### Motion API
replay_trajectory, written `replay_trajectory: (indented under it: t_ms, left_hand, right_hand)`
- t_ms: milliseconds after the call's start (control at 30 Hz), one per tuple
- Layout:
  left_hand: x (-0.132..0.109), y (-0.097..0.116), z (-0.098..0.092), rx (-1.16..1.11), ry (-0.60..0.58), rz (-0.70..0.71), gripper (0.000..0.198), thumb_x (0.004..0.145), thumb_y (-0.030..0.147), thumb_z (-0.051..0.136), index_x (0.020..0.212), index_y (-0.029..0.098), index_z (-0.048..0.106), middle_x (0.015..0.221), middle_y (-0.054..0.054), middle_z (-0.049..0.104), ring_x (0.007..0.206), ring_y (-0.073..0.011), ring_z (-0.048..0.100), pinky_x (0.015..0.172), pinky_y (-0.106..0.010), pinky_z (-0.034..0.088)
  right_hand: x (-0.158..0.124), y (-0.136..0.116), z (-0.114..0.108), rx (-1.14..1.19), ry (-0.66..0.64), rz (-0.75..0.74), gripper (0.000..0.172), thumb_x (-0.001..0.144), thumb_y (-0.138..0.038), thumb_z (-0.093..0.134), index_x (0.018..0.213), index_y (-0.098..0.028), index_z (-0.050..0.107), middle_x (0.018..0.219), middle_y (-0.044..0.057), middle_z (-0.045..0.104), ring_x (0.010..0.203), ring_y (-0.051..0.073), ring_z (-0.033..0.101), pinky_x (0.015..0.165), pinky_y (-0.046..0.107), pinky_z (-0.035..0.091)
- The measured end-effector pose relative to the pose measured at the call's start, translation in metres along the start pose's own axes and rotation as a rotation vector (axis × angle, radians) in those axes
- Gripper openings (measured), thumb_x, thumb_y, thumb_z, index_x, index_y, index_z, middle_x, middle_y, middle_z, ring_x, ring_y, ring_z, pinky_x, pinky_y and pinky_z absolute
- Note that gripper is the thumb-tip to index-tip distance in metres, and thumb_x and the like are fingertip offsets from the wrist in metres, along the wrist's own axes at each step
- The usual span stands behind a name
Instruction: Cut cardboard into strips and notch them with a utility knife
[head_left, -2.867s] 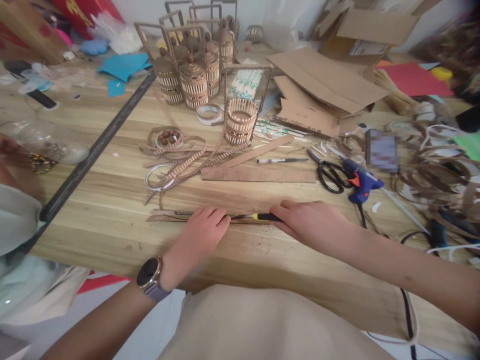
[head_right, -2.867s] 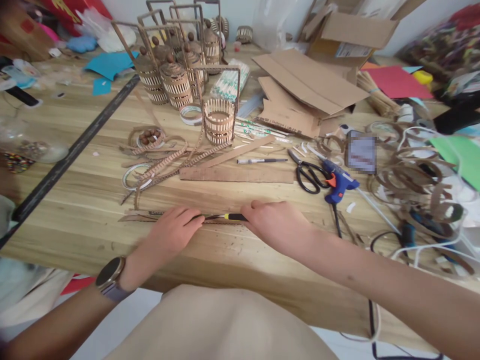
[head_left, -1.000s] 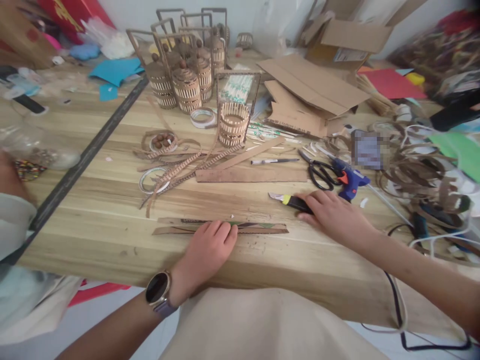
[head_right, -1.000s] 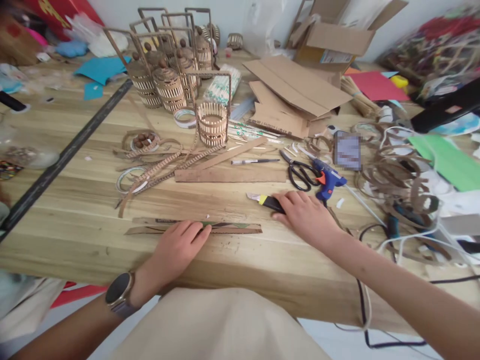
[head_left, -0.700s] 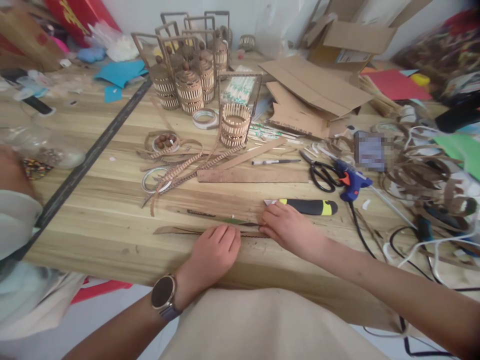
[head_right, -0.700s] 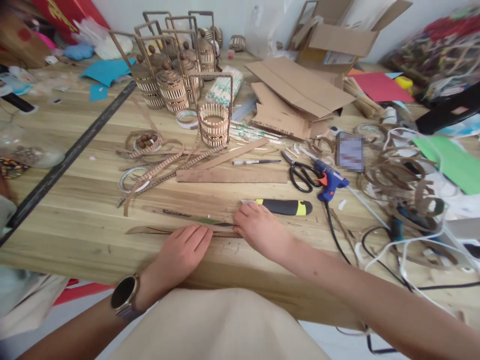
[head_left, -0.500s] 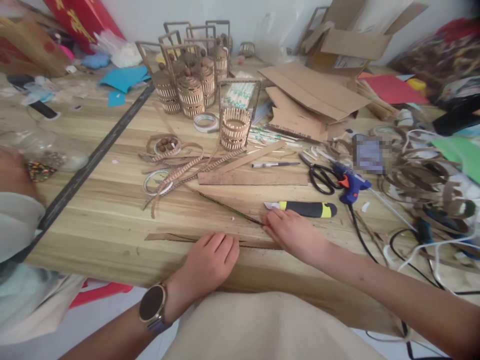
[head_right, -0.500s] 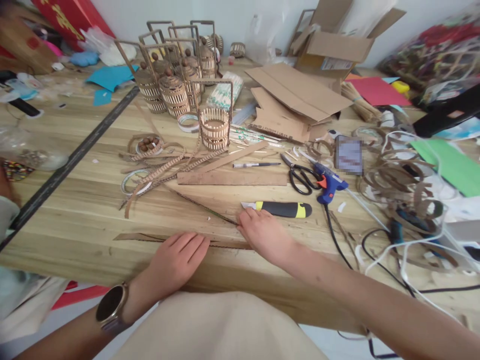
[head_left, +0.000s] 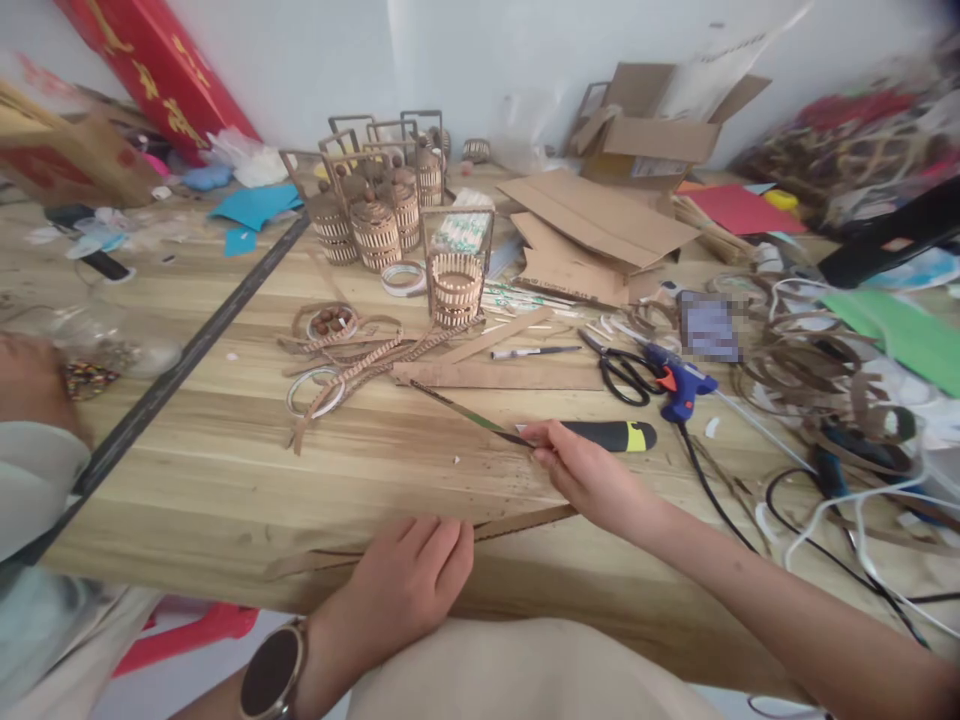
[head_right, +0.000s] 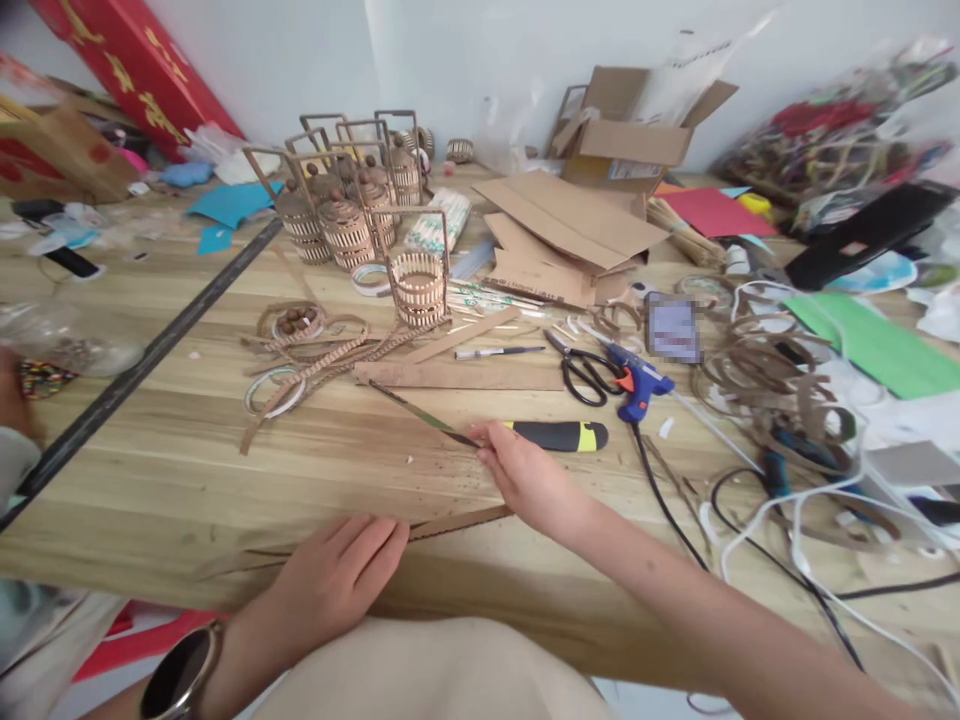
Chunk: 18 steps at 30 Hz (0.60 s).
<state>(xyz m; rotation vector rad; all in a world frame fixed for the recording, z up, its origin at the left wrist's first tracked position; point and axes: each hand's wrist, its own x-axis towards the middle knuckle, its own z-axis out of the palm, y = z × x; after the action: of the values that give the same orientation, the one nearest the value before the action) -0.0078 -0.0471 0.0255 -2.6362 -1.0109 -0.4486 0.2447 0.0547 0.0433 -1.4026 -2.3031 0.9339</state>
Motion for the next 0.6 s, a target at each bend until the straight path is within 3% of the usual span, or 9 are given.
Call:
replay_trajectory:
  t_ms: [133,200,333,433,533,600]
  left_hand:
    - [-0.005,0.004,-0.008,-0.012,-0.007,-0.031,0.033,0.092,-0.001,0.035,0.111,0.011,0.059,0.087,-0.007,0.071,0.068,-0.0183,0.062,0.06,-0.029,0.05]
    - [-0.007,0.005,-0.016,-0.023,-0.033,-0.064,0.034,0.09,0.0,0.035,0.11,0.012,0.059,0.087,-0.006,0.072,0.067,-0.0181,0.063,0.059,-0.028,0.051]
    - [-0.018,0.009,-0.03,-0.11,-0.103,-0.182,0.034,0.085,0.0,0.042,0.107,0.017,0.061,0.088,-0.004,0.074,0.07,-0.018,0.067,0.063,-0.027,0.052]
    - [-0.029,0.012,-0.039,-0.283,-0.226,-0.299,0.028,0.084,0.004,0.048,0.096,0.023,0.064,0.082,0.001,0.073,0.066,-0.0155,0.067,0.059,-0.024,0.051]
    - [-0.038,0.009,-0.053,-0.426,-0.323,-0.378,0.017,0.084,0.011,0.056,0.084,0.026,0.063,0.074,0.004,0.071,0.061,-0.0144,0.065,0.051,-0.022,0.048]
    - [-0.041,0.001,-0.067,-0.478,-0.341,-0.357,0.017,0.084,0.012,0.056,0.083,0.027,0.063,0.074,0.004,0.071,0.059,-0.0136,0.064,0.049,-0.02,0.046]
  right_hand:
    - [0.007,-0.006,0.0,0.198,-0.092,0.08,0.023,0.094,-0.035,0.038,0.105,-0.021,0.053,0.071,-0.002,0.059,0.057,0.014,0.057,0.051,0.026,0.046]
    - [0.012,-0.008,0.004,0.299,-0.117,0.134,0.026,0.094,-0.036,0.037,0.108,-0.02,0.052,0.063,-0.006,0.049,0.046,0.012,0.048,0.043,0.024,0.038]
    - [0.02,-0.01,0.017,0.443,-0.108,0.224,0.032,0.092,-0.038,0.038,0.113,-0.017,0.051,0.063,-0.008,0.045,0.042,0.01,0.045,0.041,0.024,0.034]
    - [0.024,-0.012,0.023,0.49,-0.107,0.269,0.032,0.091,-0.038,0.04,0.111,-0.017,0.055,0.056,-0.008,0.043,0.042,0.011,0.045,0.042,0.024,0.034]
    - [0.028,-0.014,0.023,0.49,-0.126,0.29,0.024,0.088,-0.038,0.046,0.097,-0.02,0.061,0.047,-0.008,0.041,0.041,0.012,0.041,0.042,0.024,0.031]
    - [0.029,-0.014,0.02,0.484,-0.145,0.295,0.02,0.087,-0.04,0.05,0.086,-0.023,0.061,0.045,-0.007,0.04,0.041,0.011,0.037,0.042,0.024,0.029]
